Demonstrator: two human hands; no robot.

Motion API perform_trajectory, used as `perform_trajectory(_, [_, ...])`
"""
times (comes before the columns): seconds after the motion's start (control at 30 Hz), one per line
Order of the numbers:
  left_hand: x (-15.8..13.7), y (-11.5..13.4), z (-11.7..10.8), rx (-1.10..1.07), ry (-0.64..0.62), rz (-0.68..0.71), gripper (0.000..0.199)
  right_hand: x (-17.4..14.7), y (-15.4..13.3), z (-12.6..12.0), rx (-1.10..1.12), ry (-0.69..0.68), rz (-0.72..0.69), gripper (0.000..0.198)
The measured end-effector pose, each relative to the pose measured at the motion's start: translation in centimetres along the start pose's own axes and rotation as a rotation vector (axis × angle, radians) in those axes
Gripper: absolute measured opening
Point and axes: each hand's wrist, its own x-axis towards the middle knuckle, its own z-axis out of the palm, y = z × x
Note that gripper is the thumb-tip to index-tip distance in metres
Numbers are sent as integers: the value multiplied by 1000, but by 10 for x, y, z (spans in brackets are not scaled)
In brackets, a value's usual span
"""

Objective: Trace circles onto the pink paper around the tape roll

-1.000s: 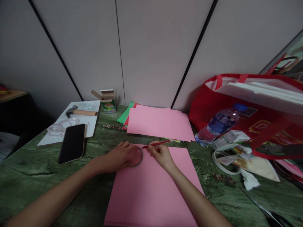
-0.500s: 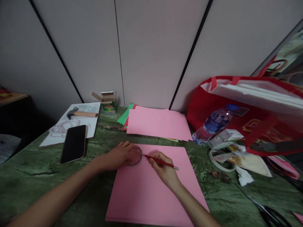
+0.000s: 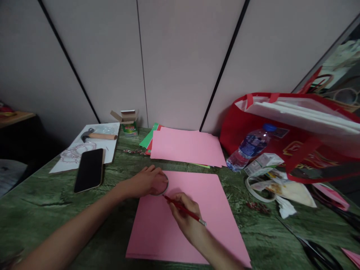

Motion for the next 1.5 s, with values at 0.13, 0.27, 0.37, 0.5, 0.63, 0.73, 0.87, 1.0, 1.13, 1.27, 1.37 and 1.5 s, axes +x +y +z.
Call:
perform_trajectory(0.13, [1, -5, -6, -75, -19, 21, 37, -1, -9, 8, -100, -110, -234, 11])
perform_trajectory(0.27, [2, -11, -8, -167, -8, 68, 39, 2, -16, 24, -283, -101, -464, 20])
perform_trajectory(0.37, [3, -14, -7, -192, -5, 80, 41, 5, -18, 38, -460, -58, -557, 21])
perform_trajectory(0.5, [5, -17, -4, -195, -6, 96, 41, 10, -19, 49, -585, -67, -622, 19])
perform_trajectory(0.63, [7, -19, -3, -196, -10, 101, 41, 15, -23, 54, -674, -78, -642, 19])
perform_trajectory(0.73, [9, -21, -2, -217, -6, 102, 43, 16, -25, 57, -740, -84, -652, 18])
perform_trajectory(0.87, [13, -25, 2, -266, -9, 108, 48, 15, -26, 60, -779, -32, -660, 15])
perform_trajectory(1.0, [14, -29, 6, -288, 2, 132, 49, 13, -27, 64, -816, -16, -632, 14])
perform_trajectory(1.13, [14, -29, 6, -260, 13, 129, 45, 13, -31, 65, -856, -76, -589, 12])
perform_trajectory(1.27, [12, -25, 4, -245, 15, 115, 43, 14, -34, 66, -901, -104, -573, 15])
perform_trajectory(1.37, [12, -24, 3, -236, 8, 102, 44, 12, -32, 67, -917, -68, -586, 12])
perform_trajectory(1.5, [11, -20, 0, -235, -12, 93, 46, 9, -29, 62, -891, -46, -617, 8])
